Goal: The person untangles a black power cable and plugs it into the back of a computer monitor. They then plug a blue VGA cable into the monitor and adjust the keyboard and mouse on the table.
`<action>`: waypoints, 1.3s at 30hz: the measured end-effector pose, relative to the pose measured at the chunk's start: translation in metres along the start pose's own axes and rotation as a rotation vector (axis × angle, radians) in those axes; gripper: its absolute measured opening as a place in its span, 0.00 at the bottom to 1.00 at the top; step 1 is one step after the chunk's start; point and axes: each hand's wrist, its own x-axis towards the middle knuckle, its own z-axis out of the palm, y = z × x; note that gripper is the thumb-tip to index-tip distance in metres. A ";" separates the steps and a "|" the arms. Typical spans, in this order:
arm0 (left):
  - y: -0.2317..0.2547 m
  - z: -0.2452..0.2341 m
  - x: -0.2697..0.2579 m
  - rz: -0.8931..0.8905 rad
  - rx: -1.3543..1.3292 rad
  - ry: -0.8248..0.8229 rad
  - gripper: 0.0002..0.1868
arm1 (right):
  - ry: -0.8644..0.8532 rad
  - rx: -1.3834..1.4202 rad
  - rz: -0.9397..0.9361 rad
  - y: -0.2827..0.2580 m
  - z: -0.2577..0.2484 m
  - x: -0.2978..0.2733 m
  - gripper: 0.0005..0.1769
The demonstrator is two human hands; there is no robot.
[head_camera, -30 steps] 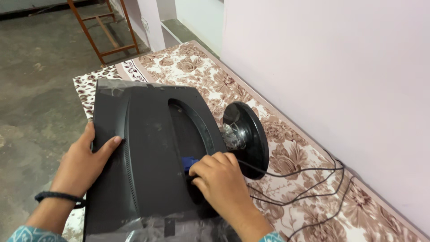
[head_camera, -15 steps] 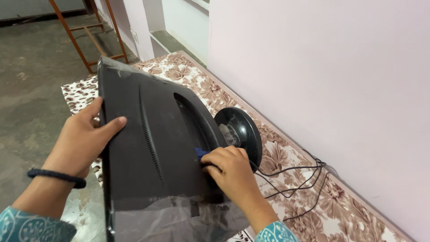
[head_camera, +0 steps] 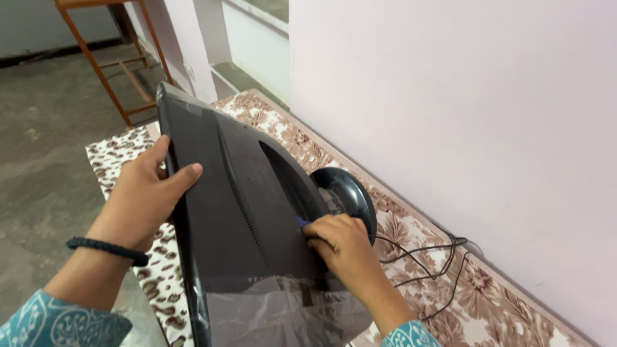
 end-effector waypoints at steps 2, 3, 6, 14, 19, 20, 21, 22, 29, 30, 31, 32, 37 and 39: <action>0.003 0.003 0.002 0.063 -0.024 -0.012 0.27 | -0.005 0.009 0.007 0.002 -0.002 0.001 0.08; 0.004 0.004 0.003 0.039 -0.008 -0.008 0.26 | -0.008 0.017 0.016 0.001 -0.001 0.000 0.08; 0.003 0.006 0.004 -0.006 0.015 -0.006 0.22 | -0.025 0.046 0.064 -0.001 0.000 -0.001 0.08; 0.000 0.006 0.004 -0.002 0.098 -0.027 0.21 | -0.013 -0.033 0.084 -0.006 -0.010 -0.004 0.10; 0.010 0.009 -0.001 -0.016 0.123 0.008 0.19 | 0.027 -0.001 0.006 -0.006 -0.006 -0.010 0.08; 0.011 0.011 -0.003 -0.013 0.156 0.023 0.18 | 0.030 -0.008 -0.016 -0.005 -0.006 -0.010 0.08; 0.011 0.012 -0.004 -0.002 0.155 0.027 0.18 | 0.033 -0.014 -0.038 -0.004 -0.006 -0.009 0.09; 0.011 0.013 -0.006 0.009 0.153 0.032 0.17 | 0.037 -0.019 -0.061 -0.003 -0.006 -0.008 0.09; 0.008 0.012 -0.001 -0.062 0.101 0.036 0.17 | -0.027 0.001 -0.003 -0.007 -0.010 -0.006 0.10; 0.007 0.012 -0.001 -0.056 0.068 0.025 0.18 | -0.019 0.018 0.001 -0.007 -0.012 -0.007 0.12; 0.008 0.012 -0.001 -0.048 0.034 0.015 0.18 | -0.011 0.034 0.003 -0.007 -0.015 -0.006 0.14; 0.009 0.012 0.000 -0.040 0.000 0.006 0.18 | -0.012 0.012 0.014 -0.006 -0.016 -0.004 0.13; 0.016 0.015 -0.001 -0.051 0.093 -0.010 0.19 | 0.019 -0.035 -0.050 -0.004 -0.015 -0.007 0.09; 0.019 0.016 -0.002 -0.028 0.119 -0.016 0.21 | 0.019 -0.028 -0.050 -0.003 -0.014 -0.008 0.08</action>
